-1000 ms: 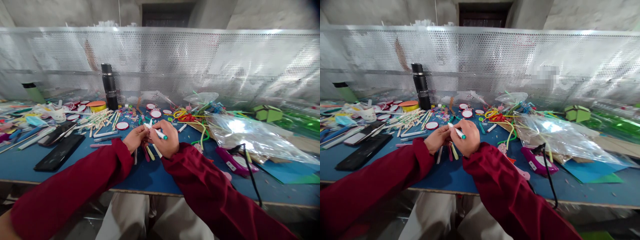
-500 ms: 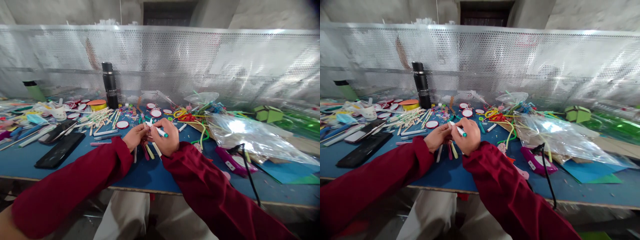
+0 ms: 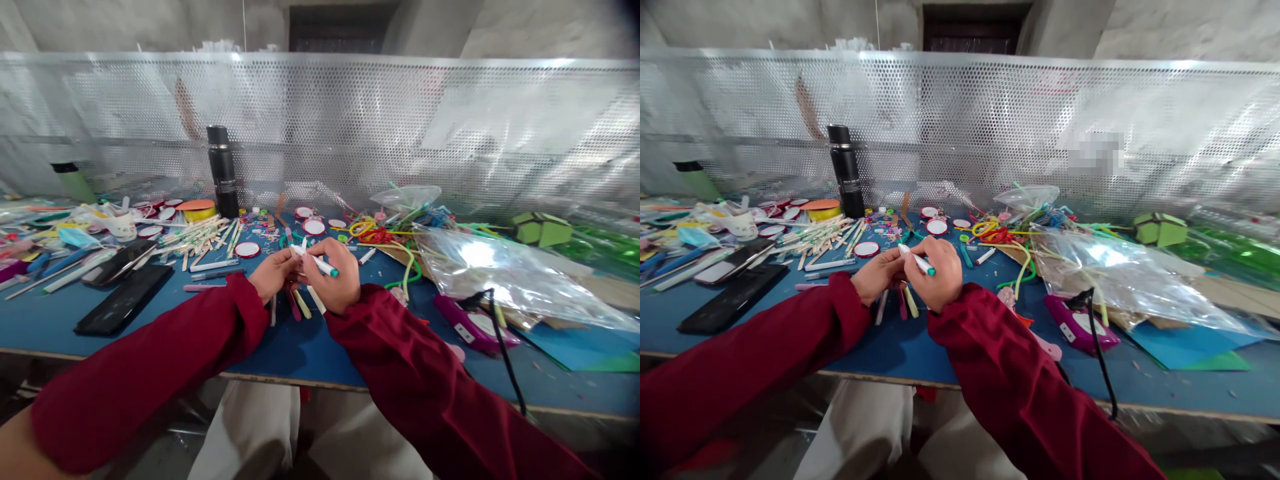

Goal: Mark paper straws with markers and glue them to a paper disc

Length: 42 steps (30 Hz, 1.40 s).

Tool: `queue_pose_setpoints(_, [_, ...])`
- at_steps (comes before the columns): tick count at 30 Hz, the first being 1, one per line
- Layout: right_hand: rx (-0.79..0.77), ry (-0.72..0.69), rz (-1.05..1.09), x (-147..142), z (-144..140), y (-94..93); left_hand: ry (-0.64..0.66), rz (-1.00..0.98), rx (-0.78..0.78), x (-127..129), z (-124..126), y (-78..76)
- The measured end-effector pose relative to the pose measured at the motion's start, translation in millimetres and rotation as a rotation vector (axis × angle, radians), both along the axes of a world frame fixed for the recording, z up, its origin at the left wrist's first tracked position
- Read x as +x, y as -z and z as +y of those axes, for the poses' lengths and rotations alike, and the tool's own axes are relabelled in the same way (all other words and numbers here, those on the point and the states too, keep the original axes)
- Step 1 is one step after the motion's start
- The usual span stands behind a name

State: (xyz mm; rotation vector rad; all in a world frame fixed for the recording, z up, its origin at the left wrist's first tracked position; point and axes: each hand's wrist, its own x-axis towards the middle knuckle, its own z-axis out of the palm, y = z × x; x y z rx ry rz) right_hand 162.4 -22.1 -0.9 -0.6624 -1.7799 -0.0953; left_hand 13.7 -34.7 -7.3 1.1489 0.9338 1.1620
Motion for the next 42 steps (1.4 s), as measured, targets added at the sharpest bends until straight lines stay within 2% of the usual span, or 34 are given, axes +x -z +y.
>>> queue_pose_setpoints(6, [0.003,-0.003,-0.027,-0.2,0.7,-0.4,-0.02,-0.011,-0.009,0.6,-0.9,-0.7])
queue_pose_setpoints(13, [-0.009,0.104,0.036,2.2,2.4,-1.1,-0.01,-0.008,0.004,-0.2,-0.5,-2.1])
queue_pose_setpoints(21, [0.032,0.011,-0.005,0.1,0.0,-1.0,-0.001,0.006,0.003,0.1,-3.3,-3.0])
queue_pose_setpoints(32, [0.006,0.1,0.06,3.0,2.3,-1.9,-0.001,-0.009,0.014,-1.4,-0.1,-1.8])
queue_pose_setpoints(42, [0.005,0.045,0.051,2.0,-0.7,-2.3,0.008,-0.014,-0.021,1.2,-2.7,-4.3])
